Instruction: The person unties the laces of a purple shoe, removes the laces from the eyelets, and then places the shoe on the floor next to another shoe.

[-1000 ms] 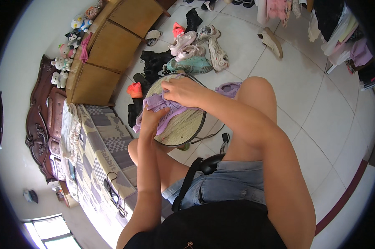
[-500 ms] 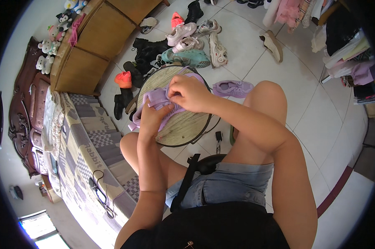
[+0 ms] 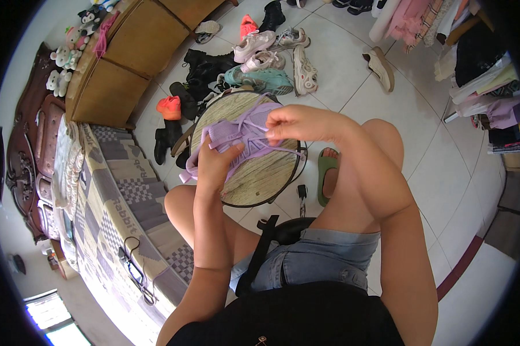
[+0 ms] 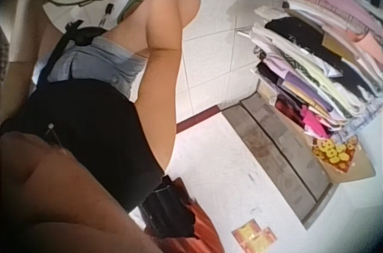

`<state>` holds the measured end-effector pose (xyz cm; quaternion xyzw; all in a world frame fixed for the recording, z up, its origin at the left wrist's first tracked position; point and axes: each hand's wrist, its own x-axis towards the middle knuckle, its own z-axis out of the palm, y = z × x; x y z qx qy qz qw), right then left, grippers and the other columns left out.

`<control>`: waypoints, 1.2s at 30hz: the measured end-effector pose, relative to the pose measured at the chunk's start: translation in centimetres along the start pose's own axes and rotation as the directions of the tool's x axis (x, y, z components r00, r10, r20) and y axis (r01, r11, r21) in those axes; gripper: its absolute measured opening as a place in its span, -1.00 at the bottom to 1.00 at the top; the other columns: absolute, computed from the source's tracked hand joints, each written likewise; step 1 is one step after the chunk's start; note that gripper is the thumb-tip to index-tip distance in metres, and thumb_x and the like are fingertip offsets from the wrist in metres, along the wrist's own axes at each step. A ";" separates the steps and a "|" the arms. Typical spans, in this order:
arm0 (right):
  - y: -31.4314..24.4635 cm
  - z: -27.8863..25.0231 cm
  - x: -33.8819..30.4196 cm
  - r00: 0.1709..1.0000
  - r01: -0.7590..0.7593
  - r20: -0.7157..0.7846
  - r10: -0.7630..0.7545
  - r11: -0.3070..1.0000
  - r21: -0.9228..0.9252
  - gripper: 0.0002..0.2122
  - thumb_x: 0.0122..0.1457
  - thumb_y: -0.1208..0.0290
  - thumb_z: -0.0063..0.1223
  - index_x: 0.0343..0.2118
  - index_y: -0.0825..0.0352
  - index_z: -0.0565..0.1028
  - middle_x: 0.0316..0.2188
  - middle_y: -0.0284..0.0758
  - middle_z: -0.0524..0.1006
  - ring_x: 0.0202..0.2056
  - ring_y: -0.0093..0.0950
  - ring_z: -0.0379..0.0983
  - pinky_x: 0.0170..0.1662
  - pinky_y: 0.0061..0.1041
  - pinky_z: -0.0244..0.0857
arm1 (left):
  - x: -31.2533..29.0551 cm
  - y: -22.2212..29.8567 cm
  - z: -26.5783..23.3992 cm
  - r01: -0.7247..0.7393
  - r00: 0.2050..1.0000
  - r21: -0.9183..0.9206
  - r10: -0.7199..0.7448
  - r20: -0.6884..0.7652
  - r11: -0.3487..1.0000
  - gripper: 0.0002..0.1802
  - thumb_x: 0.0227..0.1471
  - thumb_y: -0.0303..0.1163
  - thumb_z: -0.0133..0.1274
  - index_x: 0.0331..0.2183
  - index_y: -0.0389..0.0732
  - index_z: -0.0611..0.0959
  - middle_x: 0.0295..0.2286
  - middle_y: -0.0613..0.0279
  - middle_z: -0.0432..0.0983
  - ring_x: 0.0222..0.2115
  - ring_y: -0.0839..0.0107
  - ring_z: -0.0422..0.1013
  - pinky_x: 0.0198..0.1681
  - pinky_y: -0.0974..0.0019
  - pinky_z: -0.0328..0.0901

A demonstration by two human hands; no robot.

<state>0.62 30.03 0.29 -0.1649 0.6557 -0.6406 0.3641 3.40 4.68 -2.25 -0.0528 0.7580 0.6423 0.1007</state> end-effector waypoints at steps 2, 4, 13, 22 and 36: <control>-1.8 1.3 -0.4 1.000 -0.006 0.002 0.007 0.996 -0.090 -0.78 0.26 0.30 0.04 -0.30 0.40 0.45 -0.35 -0.37 0.53 -0.28 -0.64 0.42 -0.08 -0.58 0.34 | -0.1 -0.2 -0.3 -0.003 1.000 0.005 0.003 -0.023 1.000 -0.46 -0.16 -0.58 0.27 -0.07 -0.40 0.49 -0.22 0.09 0.57 -0.22 0.36 0.50 -0.13 0.33 0.38; -1.3 1.1 -0.6 0.996 0.088 0.009 -0.088 0.995 -0.040 -0.80 0.23 0.31 0.05 -0.38 0.36 0.42 -0.49 -0.45 0.44 -0.46 -0.71 0.29 -0.19 -0.56 0.33 | -0.1 0.2 -0.3 0.002 1.000 -0.078 -0.003 -0.014 0.997 -0.46 -0.16 -0.57 0.27 -0.07 -0.41 0.49 -0.22 0.09 0.57 -0.23 0.36 0.50 -0.14 0.33 0.38; 0.5 -7.3 -2.4 0.839 0.540 -0.514 -0.177 0.170 0.824 -0.84 0.23 0.40 -0.04 -0.30 0.41 0.40 -0.33 -0.29 0.51 -0.44 -0.55 0.39 -0.09 -0.39 0.38 | -0.3 0.5 0.2 0.026 1.000 -0.070 -0.025 0.009 0.997 -0.47 -0.15 -0.54 0.27 -0.07 -0.40 0.51 -0.23 0.11 0.58 -0.24 0.36 0.50 -0.13 0.33 0.38; -0.1 -0.7 0.2 0.831 0.533 -0.396 -0.391 0.761 0.369 -0.58 0.30 0.37 -0.15 0.22 0.17 0.28 -0.31 -0.26 0.55 -0.34 -0.42 0.50 -0.20 -0.36 0.42 | 0.1 -0.3 0.2 -0.039 0.999 0.008 0.039 -0.004 0.999 -0.46 -0.14 -0.49 0.27 -0.07 -0.41 0.51 -0.23 0.05 0.58 -0.22 0.34 0.51 -0.12 0.32 0.37; 1.1 -5.5 -2.4 0.491 -0.392 -0.730 -0.475 0.628 -0.672 -0.68 0.02 0.11 0.27 -0.39 0.31 0.56 -0.22 -0.18 0.46 -0.22 -0.21 0.47 -0.21 -0.27 0.34 | 0.6 -1.5 0.2 -0.090 0.995 0.134 0.096 -0.040 0.987 -0.41 -0.17 -0.37 0.30 -0.07 -0.37 0.50 -0.22 -0.02 0.58 -0.18 0.18 0.51 -0.08 0.24 0.35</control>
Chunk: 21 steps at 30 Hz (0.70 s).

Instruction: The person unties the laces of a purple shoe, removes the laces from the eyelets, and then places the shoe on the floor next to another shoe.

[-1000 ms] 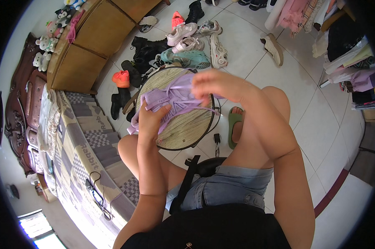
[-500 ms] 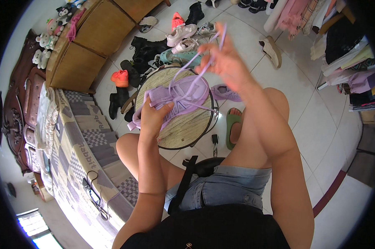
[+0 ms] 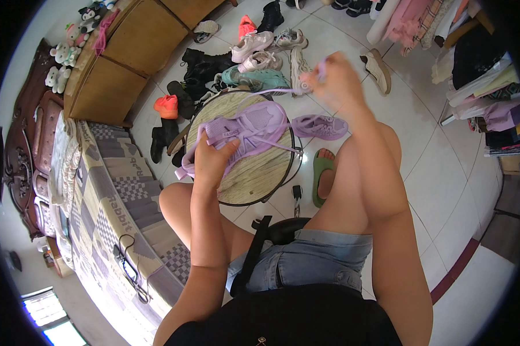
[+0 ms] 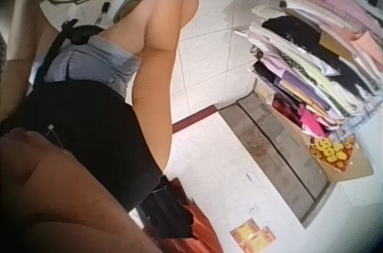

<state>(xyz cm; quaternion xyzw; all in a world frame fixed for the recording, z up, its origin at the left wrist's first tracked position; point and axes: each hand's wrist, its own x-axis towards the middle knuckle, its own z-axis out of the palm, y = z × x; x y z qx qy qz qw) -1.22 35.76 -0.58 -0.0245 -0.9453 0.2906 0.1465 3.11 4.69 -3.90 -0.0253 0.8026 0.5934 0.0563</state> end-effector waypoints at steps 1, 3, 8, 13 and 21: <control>0.0 1.7 -0.8 0.988 0.154 -0.009 -0.153 0.985 0.073 -0.70 -0.01 0.16 0.29 -0.38 0.32 0.55 -0.19 -0.16 0.45 -0.21 -0.19 0.45 -0.20 -0.26 0.33 | 0.0 -0.1 0.1 -0.004 1.000 0.001 0.004 -0.001 1.000 -0.41 -0.17 -0.36 0.30 -0.07 -0.36 0.50 -0.22 -0.03 0.58 -0.18 0.16 0.51 -0.08 0.23 0.35; -2.6 3.8 -2.2 0.923 0.382 -0.051 -0.382 0.889 0.252 -0.71 -0.09 0.25 0.35 -0.40 0.32 0.54 -0.16 -0.18 0.43 -0.17 -0.17 0.42 -0.16 -0.25 0.32 | -0.1 0.0 0.1 -0.002 1.000 0.028 0.003 -0.015 1.000 -0.43 -0.16 -0.37 0.30 -0.08 -0.36 0.51 -0.22 -0.03 0.58 -0.18 0.17 0.51 -0.08 0.24 0.35; -7.7 5.1 -4.9 0.760 0.622 0.039 -0.649 0.744 0.244 -0.73 -0.18 0.36 0.37 -0.44 0.28 0.48 -0.15 -0.27 0.39 -0.09 -0.27 0.35 -0.08 -0.26 0.22 | -0.4 1.3 0.3 0.034 0.999 0.093 -0.031 -0.030 0.995 -0.46 -0.15 -0.44 0.28 -0.08 -0.35 0.51 -0.22 0.03 0.58 -0.21 0.25 0.51 -0.11 0.29 0.37; -7.5 5.8 -4.0 0.734 0.638 0.055 -0.677 0.715 0.286 -0.74 -0.16 0.40 0.33 -0.45 0.27 0.43 -0.18 -0.34 0.38 -0.13 -0.31 0.33 -0.06 -0.27 0.15 | -0.4 1.8 0.2 0.033 0.999 0.072 -0.034 0.010 0.997 -0.47 -0.12 -0.55 0.25 -0.05 -0.35 0.49 -0.21 0.13 0.56 -0.23 0.41 0.49 -0.13 0.36 0.38; -0.2 1.3 1.1 0.930 0.106 -0.355 -0.093 0.994 0.017 -0.85 0.05 0.45 0.18 -0.36 0.29 0.43 -0.20 -0.30 0.44 -0.18 -0.19 0.38 -0.22 -0.22 0.27 | -0.4 0.8 0.2 -0.012 1.000 0.067 0.013 -0.020 0.998 -0.46 -0.14 -0.40 0.28 -0.09 -0.38 0.51 -0.23 -0.04 0.58 -0.20 0.16 0.52 -0.11 0.22 0.36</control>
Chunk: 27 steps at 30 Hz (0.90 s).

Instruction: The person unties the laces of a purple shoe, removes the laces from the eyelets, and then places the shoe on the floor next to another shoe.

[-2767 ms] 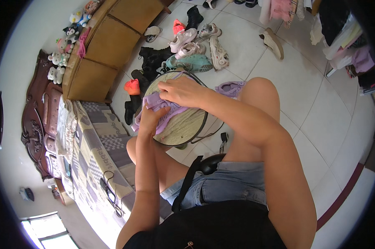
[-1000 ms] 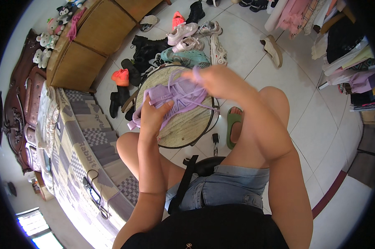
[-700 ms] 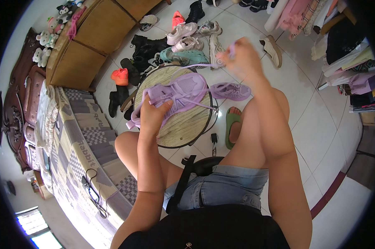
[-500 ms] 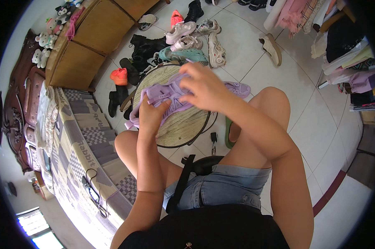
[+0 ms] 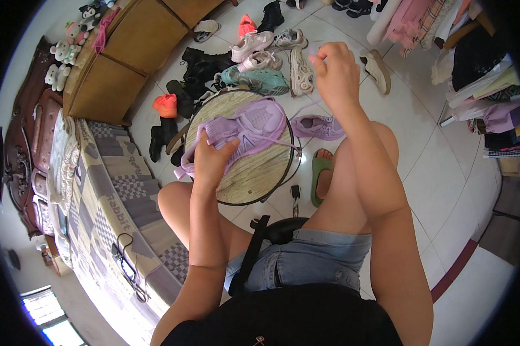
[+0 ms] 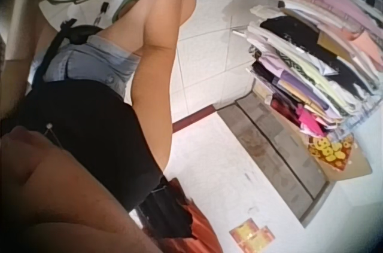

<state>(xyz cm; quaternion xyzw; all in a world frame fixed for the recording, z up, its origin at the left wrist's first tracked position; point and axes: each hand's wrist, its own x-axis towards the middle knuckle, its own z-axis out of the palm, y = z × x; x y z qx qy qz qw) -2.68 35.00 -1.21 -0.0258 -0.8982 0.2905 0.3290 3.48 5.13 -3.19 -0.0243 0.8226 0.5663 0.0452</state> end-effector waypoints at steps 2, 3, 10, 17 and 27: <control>-0.7 1.5 -1.7 0.996 0.056 0.062 -0.060 0.996 0.066 -0.85 0.05 0.46 0.18 -0.35 0.31 0.43 -0.18 -0.27 0.43 -0.18 -0.21 0.39 -0.18 -0.23 0.29 | -0.1 0.3 -0.1 -0.008 1.000 0.073 0.009 -0.005 0.997 -0.46 -0.14 -0.39 0.27 -0.09 -0.37 0.51 -0.25 -0.05 0.59 -0.21 0.12 0.52 -0.13 0.21 0.36; -1.6 2.2 -2.6 0.992 0.081 0.093 -0.091 0.992 0.101 -0.84 0.05 0.47 0.17 -0.34 0.31 0.43 -0.16 -0.26 0.43 -0.19 -0.22 0.40 -0.17 -0.24 0.29 | -0.2 0.3 -0.2 -0.014 1.000 0.096 0.014 -0.002 0.995 -0.46 -0.14 -0.38 0.27 -0.09 -0.36 0.51 -0.25 -0.06 0.59 -0.22 0.11 0.53 -0.14 0.21 0.37; -6.0 3.9 -5.1 0.704 0.349 0.461 -0.541 0.828 0.439 -0.91 0.08 0.45 0.12 -0.35 0.29 0.48 -0.26 -0.33 0.47 -0.20 -0.29 0.43 -0.21 -0.25 0.26 | -1.0 2.3 -0.8 -0.163 0.949 0.156 0.111 0.297 0.974 -0.52 -0.14 -0.47 0.28 -0.12 -0.38 0.56 -0.34 0.14 0.62 -0.33 0.44 0.51 -0.21 0.35 0.38; -7.4 2.2 -4.5 0.625 0.273 0.628 -0.464 0.884 0.380 -0.79 0.15 0.24 0.07 -0.46 0.30 0.47 -0.47 -0.32 0.47 -0.28 -0.28 0.42 -0.20 -0.32 0.21 | -1.4 2.6 -0.7 -0.162 0.975 0.243 0.117 0.188 0.956 -0.56 -0.18 -0.34 0.26 -0.20 -0.29 0.59 -0.46 -0.03 0.59 -0.45 0.12 0.53 -0.35 0.23 0.38; -4.9 2.1 -4.2 0.574 0.163 0.659 -0.485 0.857 0.488 -0.76 0.15 0.17 0.10 -0.41 0.28 0.51 -0.56 -0.29 0.48 -0.31 -0.39 0.44 -0.25 -0.37 0.25 | -1.4 2.9 -0.7 -0.209 0.966 0.259 0.157 0.206 0.943 -0.58 -0.17 -0.34 0.24 -0.20 -0.30 0.59 -0.47 -0.04 0.58 -0.44 0.10 0.53 -0.34 0.20 0.37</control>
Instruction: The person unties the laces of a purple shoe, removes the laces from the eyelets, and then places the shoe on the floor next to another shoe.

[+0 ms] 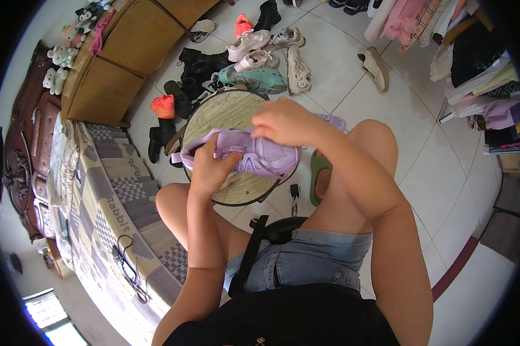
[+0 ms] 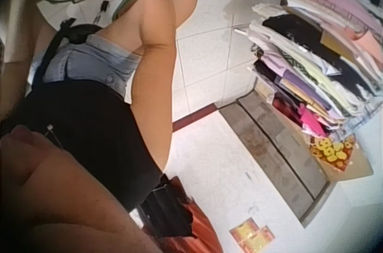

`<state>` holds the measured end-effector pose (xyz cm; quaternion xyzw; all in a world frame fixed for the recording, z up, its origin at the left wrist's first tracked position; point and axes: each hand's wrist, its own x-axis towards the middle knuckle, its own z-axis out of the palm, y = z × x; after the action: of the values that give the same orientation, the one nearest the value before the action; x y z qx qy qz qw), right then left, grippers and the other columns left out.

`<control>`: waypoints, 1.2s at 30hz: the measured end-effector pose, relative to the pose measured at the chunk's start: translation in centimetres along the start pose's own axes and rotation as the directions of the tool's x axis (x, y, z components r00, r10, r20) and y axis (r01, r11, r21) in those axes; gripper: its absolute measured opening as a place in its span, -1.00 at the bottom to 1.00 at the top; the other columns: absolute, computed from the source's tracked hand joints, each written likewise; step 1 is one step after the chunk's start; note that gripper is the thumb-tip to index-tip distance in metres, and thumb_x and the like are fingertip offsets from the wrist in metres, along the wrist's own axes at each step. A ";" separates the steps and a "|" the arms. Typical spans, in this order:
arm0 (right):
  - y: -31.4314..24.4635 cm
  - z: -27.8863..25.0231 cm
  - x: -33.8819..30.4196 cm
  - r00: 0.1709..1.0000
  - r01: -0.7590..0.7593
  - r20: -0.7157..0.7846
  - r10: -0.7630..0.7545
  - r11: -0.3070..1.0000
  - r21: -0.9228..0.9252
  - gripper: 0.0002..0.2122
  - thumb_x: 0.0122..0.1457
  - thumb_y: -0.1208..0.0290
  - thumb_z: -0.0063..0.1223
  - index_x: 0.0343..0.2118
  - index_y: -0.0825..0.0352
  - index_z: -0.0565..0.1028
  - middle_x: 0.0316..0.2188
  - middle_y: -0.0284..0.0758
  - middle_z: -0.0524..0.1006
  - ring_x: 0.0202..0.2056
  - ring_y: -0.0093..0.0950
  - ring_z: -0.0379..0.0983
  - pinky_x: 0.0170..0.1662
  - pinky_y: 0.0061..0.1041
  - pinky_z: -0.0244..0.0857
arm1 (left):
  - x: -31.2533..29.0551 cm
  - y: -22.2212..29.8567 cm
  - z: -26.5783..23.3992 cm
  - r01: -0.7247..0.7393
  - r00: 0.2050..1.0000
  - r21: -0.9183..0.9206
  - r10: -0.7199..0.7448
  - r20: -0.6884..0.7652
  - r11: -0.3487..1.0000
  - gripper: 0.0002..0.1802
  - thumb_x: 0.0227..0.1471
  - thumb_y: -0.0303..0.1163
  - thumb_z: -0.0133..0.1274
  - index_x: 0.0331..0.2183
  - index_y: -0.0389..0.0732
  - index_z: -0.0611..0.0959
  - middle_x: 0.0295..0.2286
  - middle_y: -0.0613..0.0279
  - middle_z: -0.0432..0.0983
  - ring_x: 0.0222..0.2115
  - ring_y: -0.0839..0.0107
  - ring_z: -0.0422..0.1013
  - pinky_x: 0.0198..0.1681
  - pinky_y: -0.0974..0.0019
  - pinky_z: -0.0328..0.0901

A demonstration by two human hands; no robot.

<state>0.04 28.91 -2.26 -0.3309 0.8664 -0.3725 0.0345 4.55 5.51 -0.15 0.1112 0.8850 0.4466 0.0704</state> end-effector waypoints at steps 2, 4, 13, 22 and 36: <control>1.5 -2.0 -0.2 0.972 -0.210 -0.032 0.234 0.917 0.338 -0.79 0.17 0.22 0.08 -0.41 0.28 0.51 -0.54 -0.31 0.48 -0.34 -0.45 0.45 -0.25 -0.43 0.26 | -0.1 -0.4 -0.2 0.003 1.000 -0.048 -0.004 -0.003 0.999 -0.58 -0.16 -0.34 0.24 -0.21 -0.30 0.59 -0.46 -0.05 0.59 -0.42 0.08 0.53 -0.33 0.20 0.37; 5.5 -4.8 -1.3 0.765 -0.075 -0.508 0.397 0.837 0.542 -0.78 0.26 0.24 -0.02 -0.39 0.28 0.48 -0.48 -0.36 0.49 -0.38 -0.49 0.45 -0.26 -0.45 0.28 | 0.1 -0.9 -0.2 0.011 1.000 -0.143 -0.013 -0.014 0.990 -0.59 -0.16 -0.34 0.23 -0.21 -0.30 0.59 -0.45 -0.05 0.59 -0.41 0.06 0.53 -0.32 0.20 0.37; 3.2 -4.3 -0.2 0.628 -0.045 -0.474 0.617 0.637 0.770 -0.76 0.32 0.21 -0.07 -0.20 0.31 0.43 -0.37 -0.37 0.53 -0.36 -0.57 0.48 -0.37 -0.59 0.35 | -0.2 0.4 -0.1 -0.020 1.000 0.037 0.020 0.004 0.999 -0.61 -0.13 -0.33 0.22 -0.21 -0.28 0.59 -0.47 -0.07 0.59 -0.42 -0.01 0.53 -0.32 0.13 0.38; -0.3 1.4 0.7 0.998 -0.051 -0.030 0.051 0.999 -0.015 -0.65 0.12 0.05 0.16 -0.36 0.29 0.44 -0.44 -0.21 0.50 -0.51 -0.10 0.41 -0.44 -0.23 0.26 | -0.1 0.7 -0.1 0.011 1.000 0.058 -0.012 0.021 0.998 -0.61 -0.14 -0.31 0.24 -0.23 -0.28 0.59 -0.48 -0.05 0.59 -0.43 0.00 0.53 -0.33 0.12 0.38; 9.1 -8.3 -2.3 0.644 0.465 -0.086 0.760 -0.300 0.833 -0.62 0.35 0.16 -0.15 -0.62 0.20 0.23 -0.71 -0.51 0.18 -0.77 -0.68 0.00 -0.72 -0.65 -0.13 | 0.3 0.2 0.1 0.000 0.997 0.077 -0.006 0.077 0.997 -0.64 -0.12 -0.32 0.19 -0.21 -0.23 0.61 -0.40 -0.06 0.59 -0.34 -0.01 0.52 -0.26 0.14 0.38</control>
<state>-5.67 39.99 -2.81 0.1670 0.1606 -0.9728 0.0018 4.32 5.76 -0.03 0.1298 0.8984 0.4073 0.1006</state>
